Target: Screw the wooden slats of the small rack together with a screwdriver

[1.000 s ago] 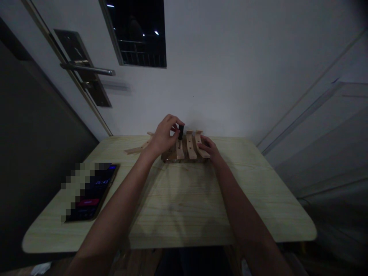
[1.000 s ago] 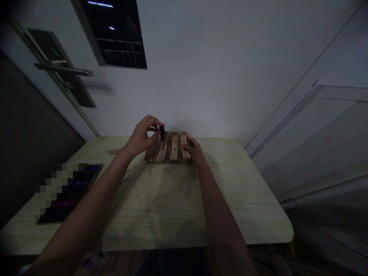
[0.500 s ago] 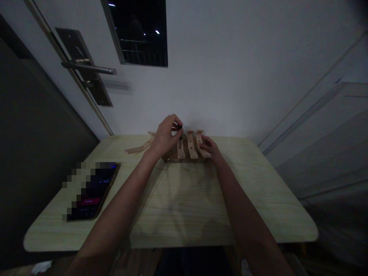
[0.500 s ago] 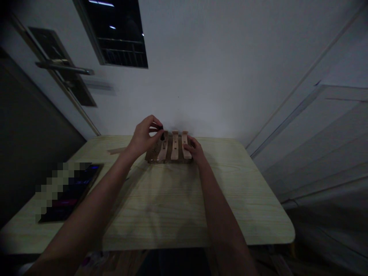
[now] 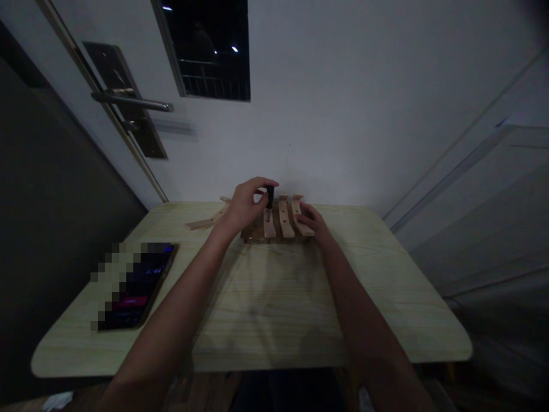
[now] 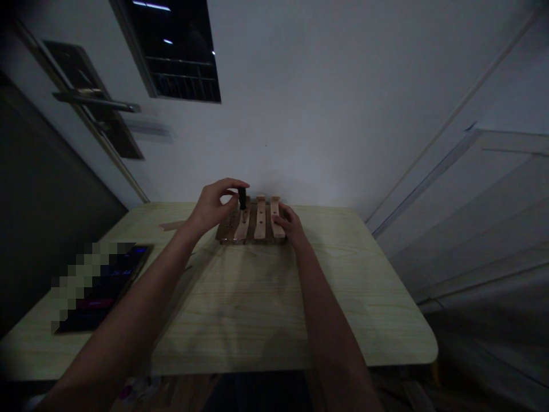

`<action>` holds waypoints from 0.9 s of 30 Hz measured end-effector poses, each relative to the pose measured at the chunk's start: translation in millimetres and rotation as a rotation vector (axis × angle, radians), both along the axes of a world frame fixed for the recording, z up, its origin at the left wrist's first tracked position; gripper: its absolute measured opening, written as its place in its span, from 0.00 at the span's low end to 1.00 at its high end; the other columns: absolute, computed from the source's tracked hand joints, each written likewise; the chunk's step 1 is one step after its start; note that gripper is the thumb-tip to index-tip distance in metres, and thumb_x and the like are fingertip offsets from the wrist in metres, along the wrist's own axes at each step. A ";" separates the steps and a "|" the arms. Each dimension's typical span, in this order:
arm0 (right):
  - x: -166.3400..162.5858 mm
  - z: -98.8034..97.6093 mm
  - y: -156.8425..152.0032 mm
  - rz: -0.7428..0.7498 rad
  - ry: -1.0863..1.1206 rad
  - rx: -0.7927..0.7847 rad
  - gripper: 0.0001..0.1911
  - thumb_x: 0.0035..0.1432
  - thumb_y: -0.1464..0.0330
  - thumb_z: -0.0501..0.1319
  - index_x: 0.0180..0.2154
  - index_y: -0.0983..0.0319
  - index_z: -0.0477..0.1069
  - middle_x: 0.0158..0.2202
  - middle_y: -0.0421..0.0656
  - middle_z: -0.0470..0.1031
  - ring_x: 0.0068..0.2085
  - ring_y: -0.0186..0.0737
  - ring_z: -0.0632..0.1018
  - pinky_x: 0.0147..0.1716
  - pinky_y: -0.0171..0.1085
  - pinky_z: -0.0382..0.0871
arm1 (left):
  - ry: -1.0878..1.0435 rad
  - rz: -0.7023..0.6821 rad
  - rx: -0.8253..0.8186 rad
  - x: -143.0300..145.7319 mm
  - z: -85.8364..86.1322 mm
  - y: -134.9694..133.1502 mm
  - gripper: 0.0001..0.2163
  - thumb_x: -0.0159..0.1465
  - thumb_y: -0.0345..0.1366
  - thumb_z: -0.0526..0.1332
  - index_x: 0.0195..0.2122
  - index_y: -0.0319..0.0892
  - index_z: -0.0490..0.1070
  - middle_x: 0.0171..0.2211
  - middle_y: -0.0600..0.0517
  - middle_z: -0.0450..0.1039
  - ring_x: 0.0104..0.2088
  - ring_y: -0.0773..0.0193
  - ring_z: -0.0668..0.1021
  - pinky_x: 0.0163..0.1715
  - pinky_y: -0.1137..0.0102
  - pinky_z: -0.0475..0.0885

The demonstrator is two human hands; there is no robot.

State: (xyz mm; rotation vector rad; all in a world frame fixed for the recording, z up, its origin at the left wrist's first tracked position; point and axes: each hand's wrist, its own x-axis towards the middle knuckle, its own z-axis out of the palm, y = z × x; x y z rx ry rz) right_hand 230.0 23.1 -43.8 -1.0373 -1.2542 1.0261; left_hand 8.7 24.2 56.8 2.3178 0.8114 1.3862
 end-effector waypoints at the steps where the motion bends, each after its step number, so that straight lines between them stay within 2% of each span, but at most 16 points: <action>1: -0.1 -0.1 0.3 0.004 0.004 0.000 0.30 0.40 0.56 0.69 0.47 0.58 0.71 0.52 0.47 0.74 0.53 0.49 0.73 0.55 0.49 0.65 | 0.012 0.004 0.019 0.0 0.9 -0.8 0.16 0.57 0.22 0.54 0.44 0.41 0.73 0.42 0.48 0.73 0.43 0.65 0.76 0.41 0.69 0.77; 5: -0.4 0.3 0.9 0.032 0.027 0.002 0.30 0.39 0.57 0.69 0.47 0.58 0.71 0.52 0.46 0.74 0.53 0.49 0.73 0.56 0.50 0.64 | 0.044 0.035 0.077 1.0 4.6 -3.9 0.15 0.58 0.22 0.55 0.42 0.42 0.75 0.38 0.49 0.68 0.38 0.67 0.74 0.35 0.72 0.75; 11: -0.8 0.4 1.0 0.002 0.008 0.010 0.30 0.39 0.56 0.69 0.46 0.59 0.71 0.50 0.46 0.75 0.52 0.50 0.74 0.55 0.50 0.64 | 0.033 0.023 0.075 4.4 4.7 -5.3 0.05 0.60 0.29 0.61 0.38 0.40 0.73 0.33 0.52 0.69 0.31 0.71 0.73 0.32 0.75 0.75; 16: -1.1 1.3 0.4 0.001 0.013 0.020 0.29 0.39 0.57 0.69 0.45 0.58 0.72 0.49 0.45 0.76 0.52 0.50 0.74 0.56 0.50 0.64 | 0.051 0.017 0.072 4.2 3.9 -3.7 0.03 0.59 0.29 0.62 0.34 0.41 0.71 0.32 0.52 0.70 0.32 0.69 0.74 0.33 0.74 0.75; 19: -1.5 3.3 -1.2 0.009 0.017 0.016 0.29 0.39 0.57 0.69 0.46 0.58 0.72 0.50 0.45 0.75 0.53 0.50 0.74 0.56 0.49 0.64 | 0.049 -0.011 0.035 4.7 3.7 -5.5 0.06 0.60 0.27 0.58 0.37 0.41 0.70 0.35 0.51 0.71 0.35 0.68 0.75 0.38 0.72 0.76; 24: -1.9 6.5 -4.2 0.027 0.016 -0.009 0.30 0.40 0.57 0.69 0.47 0.58 0.71 0.52 0.45 0.74 0.53 0.50 0.73 0.56 0.49 0.64 | 0.030 -0.062 -0.012 6.4 2.3 -8.3 0.19 0.61 0.25 0.55 0.53 0.44 0.64 0.38 0.51 0.74 0.41 0.67 0.77 0.44 0.68 0.76; 27: -1.7 5.0 -3.0 0.021 0.029 -0.022 0.30 0.39 0.57 0.69 0.47 0.58 0.71 0.52 0.45 0.74 0.53 0.49 0.74 0.56 0.49 0.64 | 0.001 -0.072 -0.023 6.5 -0.1 -6.9 0.17 0.61 0.25 0.55 0.51 0.43 0.64 0.41 0.50 0.75 0.42 0.67 0.78 0.46 0.68 0.75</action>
